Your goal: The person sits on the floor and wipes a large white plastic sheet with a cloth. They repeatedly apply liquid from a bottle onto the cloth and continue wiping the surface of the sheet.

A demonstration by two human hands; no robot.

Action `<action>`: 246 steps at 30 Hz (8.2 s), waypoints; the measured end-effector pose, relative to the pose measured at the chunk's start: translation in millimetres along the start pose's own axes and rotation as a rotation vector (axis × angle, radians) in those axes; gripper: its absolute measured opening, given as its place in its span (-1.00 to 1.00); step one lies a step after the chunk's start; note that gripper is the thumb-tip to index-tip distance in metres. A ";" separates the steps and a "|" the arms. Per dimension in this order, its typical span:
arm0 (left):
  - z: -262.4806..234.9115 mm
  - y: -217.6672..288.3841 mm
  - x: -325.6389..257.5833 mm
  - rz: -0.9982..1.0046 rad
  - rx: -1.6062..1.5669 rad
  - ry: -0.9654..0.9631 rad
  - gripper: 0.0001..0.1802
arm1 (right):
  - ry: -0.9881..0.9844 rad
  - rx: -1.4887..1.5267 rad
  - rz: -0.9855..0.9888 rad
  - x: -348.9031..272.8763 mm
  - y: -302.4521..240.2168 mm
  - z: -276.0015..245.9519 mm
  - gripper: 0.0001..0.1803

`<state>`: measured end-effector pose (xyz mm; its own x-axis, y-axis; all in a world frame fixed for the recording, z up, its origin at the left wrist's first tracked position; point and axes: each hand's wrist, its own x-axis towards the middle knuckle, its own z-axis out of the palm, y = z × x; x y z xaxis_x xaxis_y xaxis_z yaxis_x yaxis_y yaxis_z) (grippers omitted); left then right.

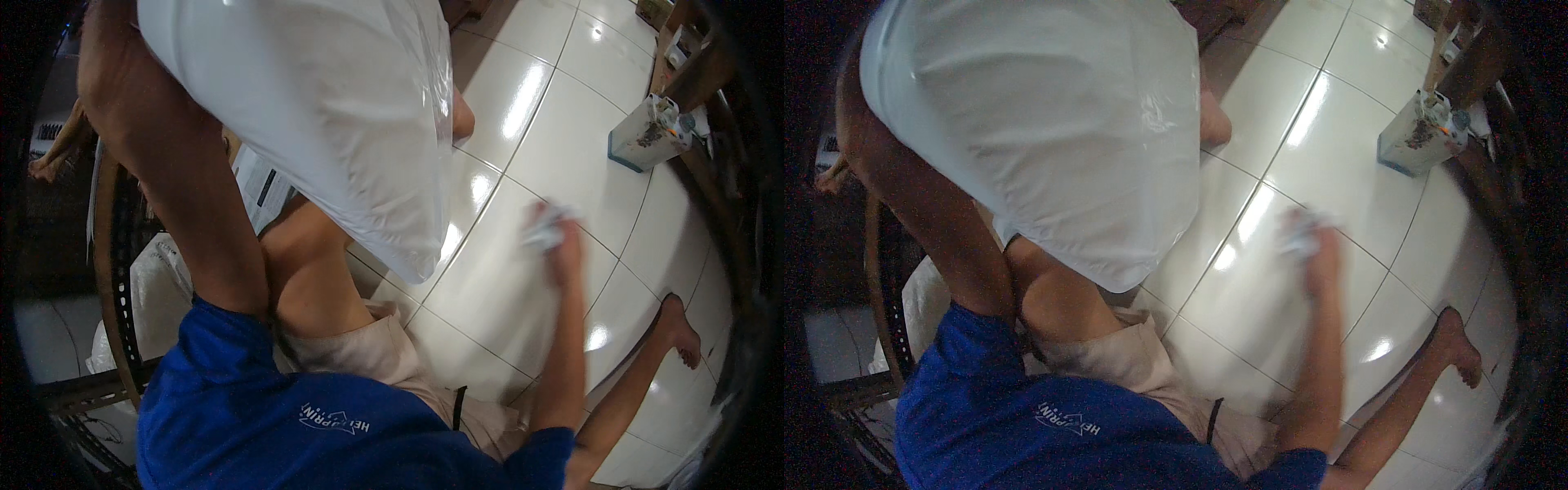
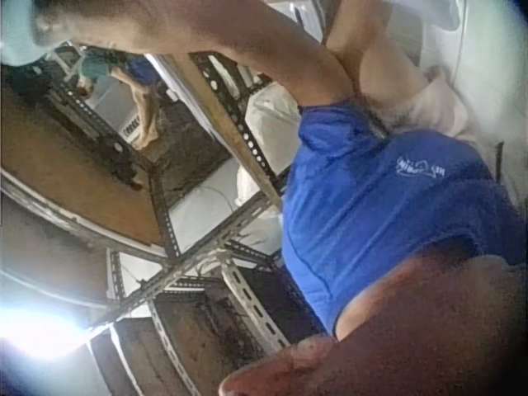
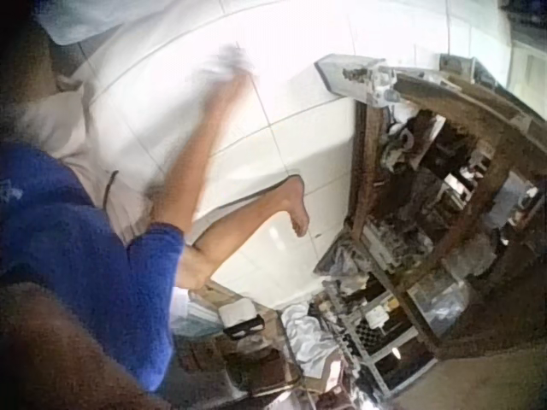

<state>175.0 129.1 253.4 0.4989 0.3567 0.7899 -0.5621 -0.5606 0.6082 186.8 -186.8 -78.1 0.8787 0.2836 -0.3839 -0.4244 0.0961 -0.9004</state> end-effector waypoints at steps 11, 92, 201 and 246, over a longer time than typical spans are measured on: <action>-7.0 6.0 -1.3 0.004 -0.001 -0.030 -0.66 | 0.582 0.333 -0.349 108.4 23.1 -74.9 -0.64; 4.9 85.5 -4.0 -0.137 -0.116 -0.142 -0.55 | 0.449 -1.240 0.026 -68.1 55.6 -224.4 -0.58; 13.1 29.9 -441.9 -0.058 0.495 -1.589 -0.75 | 0.513 0.048 -0.042 -148.4 -13.1 -161.4 -0.66; 70.0 37.9 -92.9 1.252 -0.111 -1.012 -0.82 | 0.152 0.219 0.049 -288.1 -26.1 -81.6 -0.61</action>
<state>153.6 22.4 197.6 -0.1029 -0.9001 0.4234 -0.9509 -0.0359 -0.3075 -37.4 -348.9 39.3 0.8716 0.1480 -0.4674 -0.4900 0.2943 -0.8206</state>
